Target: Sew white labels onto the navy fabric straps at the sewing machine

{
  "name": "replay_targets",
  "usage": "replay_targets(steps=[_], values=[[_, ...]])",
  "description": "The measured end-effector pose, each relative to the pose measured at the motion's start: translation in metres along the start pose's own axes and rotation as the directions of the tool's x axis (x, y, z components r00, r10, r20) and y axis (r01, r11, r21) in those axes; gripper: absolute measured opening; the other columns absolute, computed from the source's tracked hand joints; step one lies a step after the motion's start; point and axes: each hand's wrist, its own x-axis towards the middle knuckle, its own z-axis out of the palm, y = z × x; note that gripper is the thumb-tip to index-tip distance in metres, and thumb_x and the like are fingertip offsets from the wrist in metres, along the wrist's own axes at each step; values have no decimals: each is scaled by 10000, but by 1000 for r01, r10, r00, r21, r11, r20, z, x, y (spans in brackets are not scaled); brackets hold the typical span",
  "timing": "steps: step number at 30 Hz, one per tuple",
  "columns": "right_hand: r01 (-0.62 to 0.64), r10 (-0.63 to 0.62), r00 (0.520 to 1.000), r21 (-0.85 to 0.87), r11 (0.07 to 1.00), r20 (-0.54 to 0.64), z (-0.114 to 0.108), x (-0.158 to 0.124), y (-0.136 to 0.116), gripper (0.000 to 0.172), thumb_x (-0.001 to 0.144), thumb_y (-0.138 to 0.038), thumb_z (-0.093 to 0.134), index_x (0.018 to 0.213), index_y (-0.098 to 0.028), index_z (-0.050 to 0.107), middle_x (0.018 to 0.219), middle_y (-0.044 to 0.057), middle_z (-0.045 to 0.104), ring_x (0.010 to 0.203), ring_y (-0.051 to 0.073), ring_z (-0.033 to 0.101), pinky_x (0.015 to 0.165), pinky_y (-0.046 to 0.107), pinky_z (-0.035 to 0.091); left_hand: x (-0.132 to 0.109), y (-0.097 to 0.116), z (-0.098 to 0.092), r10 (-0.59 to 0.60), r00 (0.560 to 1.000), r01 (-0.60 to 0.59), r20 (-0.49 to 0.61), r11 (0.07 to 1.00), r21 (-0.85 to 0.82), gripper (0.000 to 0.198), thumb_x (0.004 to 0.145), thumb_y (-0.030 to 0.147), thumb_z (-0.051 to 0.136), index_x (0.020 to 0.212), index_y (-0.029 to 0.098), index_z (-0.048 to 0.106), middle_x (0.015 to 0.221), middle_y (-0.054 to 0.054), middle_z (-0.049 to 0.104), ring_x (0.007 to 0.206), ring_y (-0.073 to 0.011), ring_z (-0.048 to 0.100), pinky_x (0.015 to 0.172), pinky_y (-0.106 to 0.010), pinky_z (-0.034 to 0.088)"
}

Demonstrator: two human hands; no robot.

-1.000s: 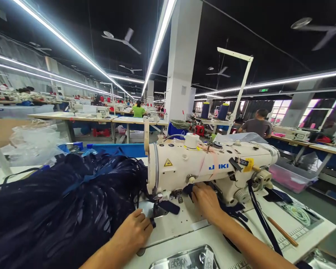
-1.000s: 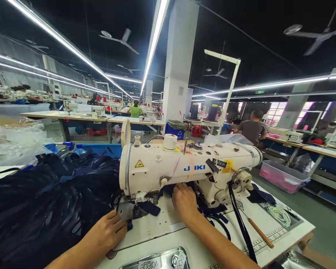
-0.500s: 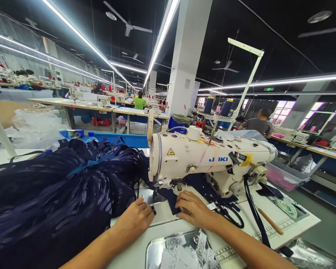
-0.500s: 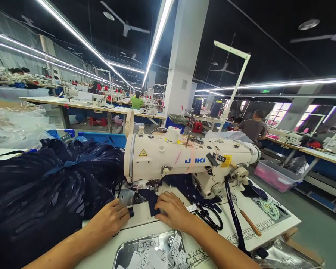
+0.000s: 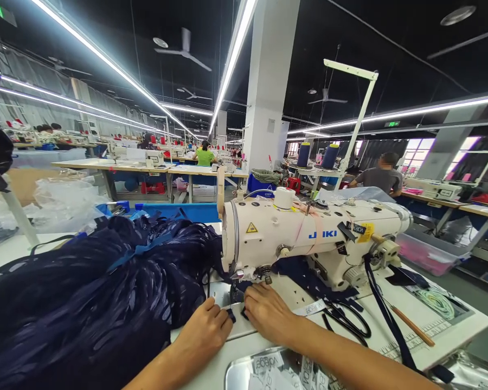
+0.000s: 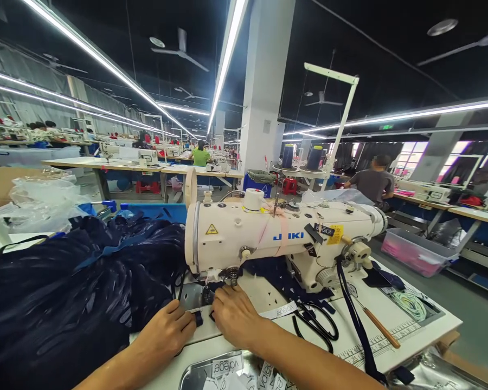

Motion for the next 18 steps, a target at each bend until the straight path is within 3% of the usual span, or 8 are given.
replay_targets(steps=[3,7,11,18], values=[[-234,217,969,157,959,119,0,14,-12,116,792,-88,461,767,-122,569,856,59,578,818,178,516,749,303,380,-1,-1,-5,-6,1000,6,-26,1000,14,287,813,7,338,627,150,503,563,5,539,492,-133,432,582,-301,273],[-372,311,923,323,870,225,-4,22,-15,124,794,-94,461,757,-127,575,882,53,593,850,169,532,776,296,369,-2,-3,-10,-12,998,14,-56,999,32,341,858,27,254,704,121,543,568,-6,538,496,-132,452,576,-299,306],[-405,336,913,408,818,231,-2,22,-14,106,778,-93,482,718,-140,556,845,38,602,827,161,532,746,292,360,0,-3,-10,3,997,-2,-74,1000,15,364,874,39,228,723,111,551,569,-5,538,494,-121,454,571,-292,323],[-356,311,934,486,798,174,4,19,-13,113,779,-92,479,702,-150,536,824,23,590,803,146,519,732,281,356,2,-2,-5,34,999,-34,-13,999,-27,307,855,45,284,723,117,552,590,-10,544,517,-134,464,569,-301,322]])
